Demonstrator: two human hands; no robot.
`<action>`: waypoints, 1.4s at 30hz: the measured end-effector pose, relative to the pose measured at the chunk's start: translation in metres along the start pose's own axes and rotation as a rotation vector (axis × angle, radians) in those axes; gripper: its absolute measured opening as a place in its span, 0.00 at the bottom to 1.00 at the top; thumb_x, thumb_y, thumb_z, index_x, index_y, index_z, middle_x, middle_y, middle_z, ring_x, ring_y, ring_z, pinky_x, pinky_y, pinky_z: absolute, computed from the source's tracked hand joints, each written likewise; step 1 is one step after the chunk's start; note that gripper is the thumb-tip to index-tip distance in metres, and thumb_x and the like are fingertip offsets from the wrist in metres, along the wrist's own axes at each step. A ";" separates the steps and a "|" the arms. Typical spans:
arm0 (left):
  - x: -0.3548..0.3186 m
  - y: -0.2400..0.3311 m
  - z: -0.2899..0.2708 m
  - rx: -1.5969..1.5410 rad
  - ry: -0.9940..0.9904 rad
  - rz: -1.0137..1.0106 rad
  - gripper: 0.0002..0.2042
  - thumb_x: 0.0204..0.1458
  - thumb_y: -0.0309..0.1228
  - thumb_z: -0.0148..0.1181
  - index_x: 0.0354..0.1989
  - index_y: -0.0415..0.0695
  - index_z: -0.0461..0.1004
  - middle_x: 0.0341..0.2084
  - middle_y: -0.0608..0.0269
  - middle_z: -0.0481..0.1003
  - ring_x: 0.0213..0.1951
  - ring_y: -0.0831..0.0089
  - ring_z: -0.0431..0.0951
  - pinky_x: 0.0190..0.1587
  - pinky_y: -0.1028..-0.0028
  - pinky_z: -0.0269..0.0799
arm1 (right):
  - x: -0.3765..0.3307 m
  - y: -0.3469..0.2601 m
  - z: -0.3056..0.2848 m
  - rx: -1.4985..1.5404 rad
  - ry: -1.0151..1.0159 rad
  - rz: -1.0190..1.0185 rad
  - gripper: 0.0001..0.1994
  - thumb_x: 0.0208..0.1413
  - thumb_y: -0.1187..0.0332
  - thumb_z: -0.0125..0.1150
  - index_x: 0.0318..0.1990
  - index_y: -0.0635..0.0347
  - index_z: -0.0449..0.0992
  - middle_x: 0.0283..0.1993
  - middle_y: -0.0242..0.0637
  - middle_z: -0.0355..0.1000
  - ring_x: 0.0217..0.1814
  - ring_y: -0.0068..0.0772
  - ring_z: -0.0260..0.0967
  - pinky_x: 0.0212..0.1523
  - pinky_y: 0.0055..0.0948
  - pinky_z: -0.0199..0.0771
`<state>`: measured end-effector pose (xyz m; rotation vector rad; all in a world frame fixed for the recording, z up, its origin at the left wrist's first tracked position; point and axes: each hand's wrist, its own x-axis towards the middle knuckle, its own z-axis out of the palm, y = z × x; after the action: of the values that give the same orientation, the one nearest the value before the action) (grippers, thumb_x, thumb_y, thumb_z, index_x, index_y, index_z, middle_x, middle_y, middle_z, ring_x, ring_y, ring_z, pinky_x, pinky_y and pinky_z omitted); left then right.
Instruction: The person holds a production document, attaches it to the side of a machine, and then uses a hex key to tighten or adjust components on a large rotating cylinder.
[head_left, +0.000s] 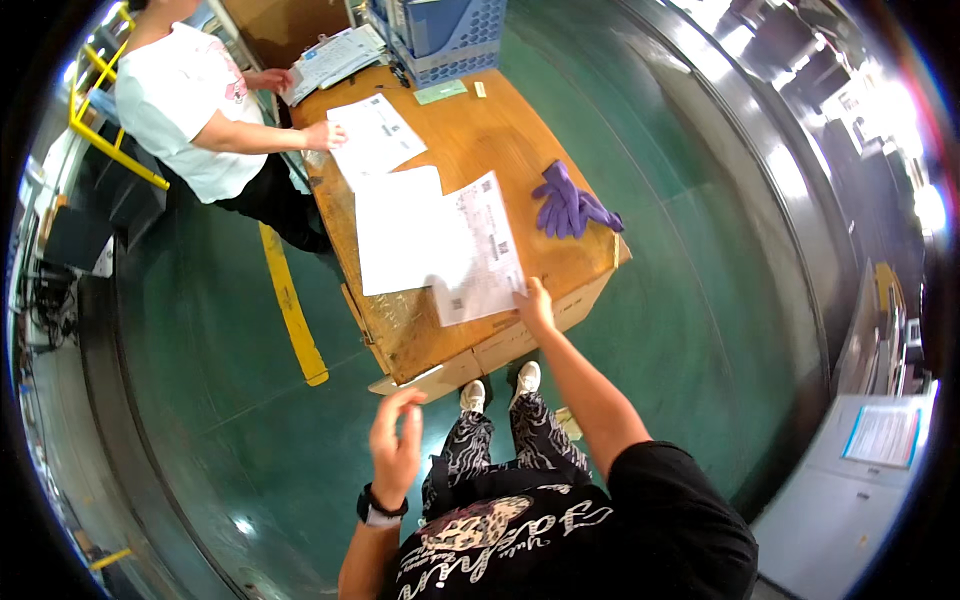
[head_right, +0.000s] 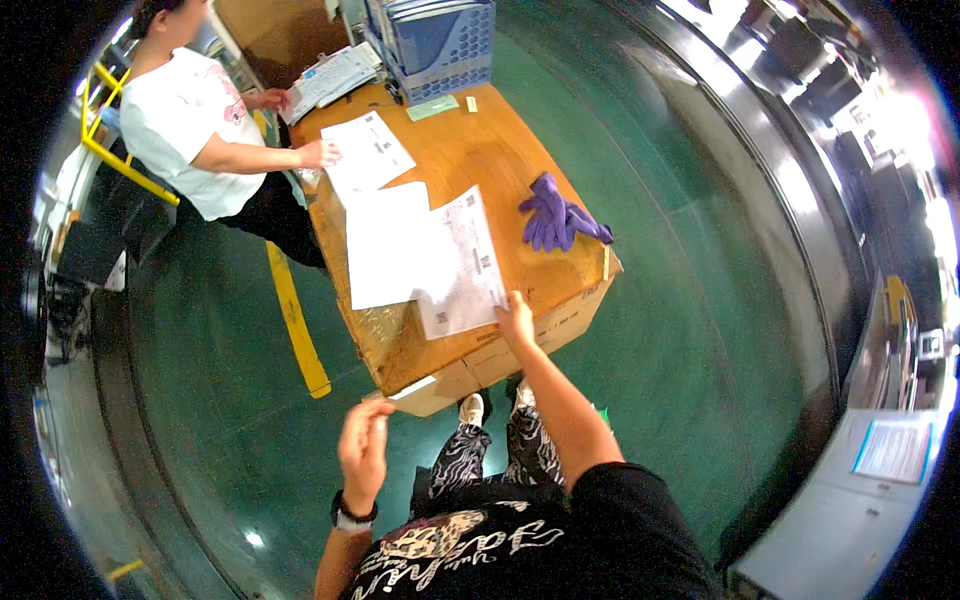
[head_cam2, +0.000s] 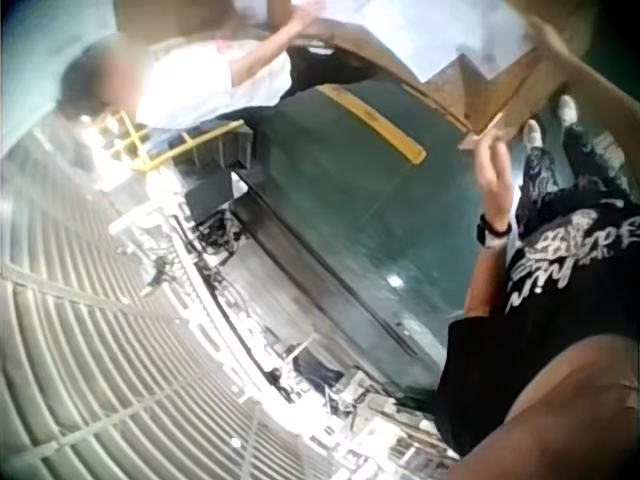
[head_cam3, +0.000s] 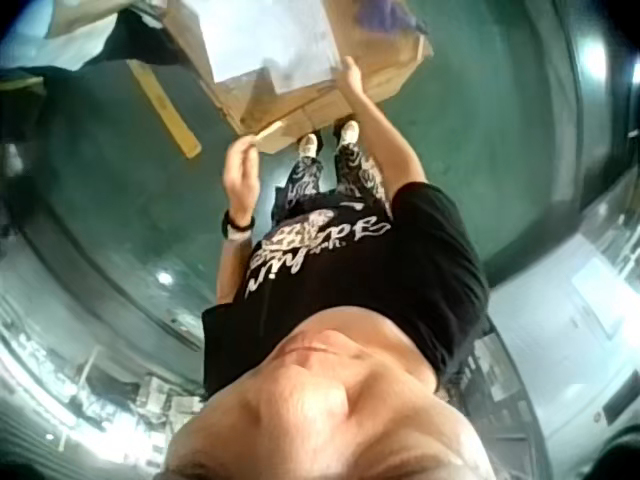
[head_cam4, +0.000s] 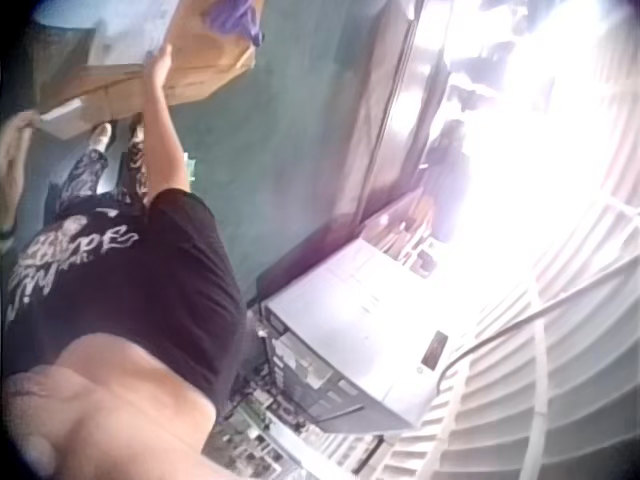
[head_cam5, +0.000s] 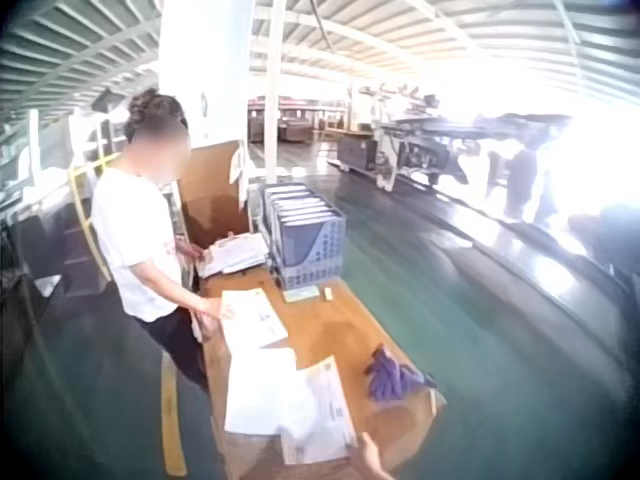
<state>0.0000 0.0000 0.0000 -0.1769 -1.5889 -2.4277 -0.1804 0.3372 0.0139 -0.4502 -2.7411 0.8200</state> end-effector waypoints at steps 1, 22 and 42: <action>0.007 -0.009 0.004 0.046 -0.125 -0.004 0.09 0.55 0.25 0.50 0.42 0.37 0.69 0.36 0.58 0.73 0.38 0.72 0.73 0.42 0.76 0.67 | -0.014 0.004 -0.022 -0.087 0.061 -0.119 0.11 0.49 0.73 0.59 0.42 0.60 0.69 0.33 0.39 0.70 0.30 0.27 0.69 0.26 0.23 0.70; 0.118 0.049 0.100 -0.178 -0.895 -0.260 0.09 0.56 0.30 0.52 0.39 0.36 0.71 0.31 0.66 0.74 0.31 0.84 0.70 0.34 0.83 0.66 | -0.271 -0.042 -0.234 0.762 0.472 -0.051 0.04 0.53 0.72 0.58 0.31 0.62 0.73 0.27 0.27 0.70 0.29 0.14 0.64 0.30 0.17 0.65; 0.094 0.036 0.162 -0.088 -0.793 -0.187 0.12 0.58 0.28 0.49 0.44 0.32 0.69 0.35 0.62 0.75 0.35 0.83 0.72 0.38 0.82 0.68 | -0.285 0.028 -0.211 0.916 0.394 0.085 0.18 0.52 0.64 0.60 0.47 0.64 0.69 0.43 0.36 0.71 0.44 0.24 0.68 0.45 0.25 0.67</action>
<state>-0.0854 0.1223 0.1188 -1.1779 -1.8269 -2.7471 0.1553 0.3607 0.1287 -0.4505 -1.7466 1.6517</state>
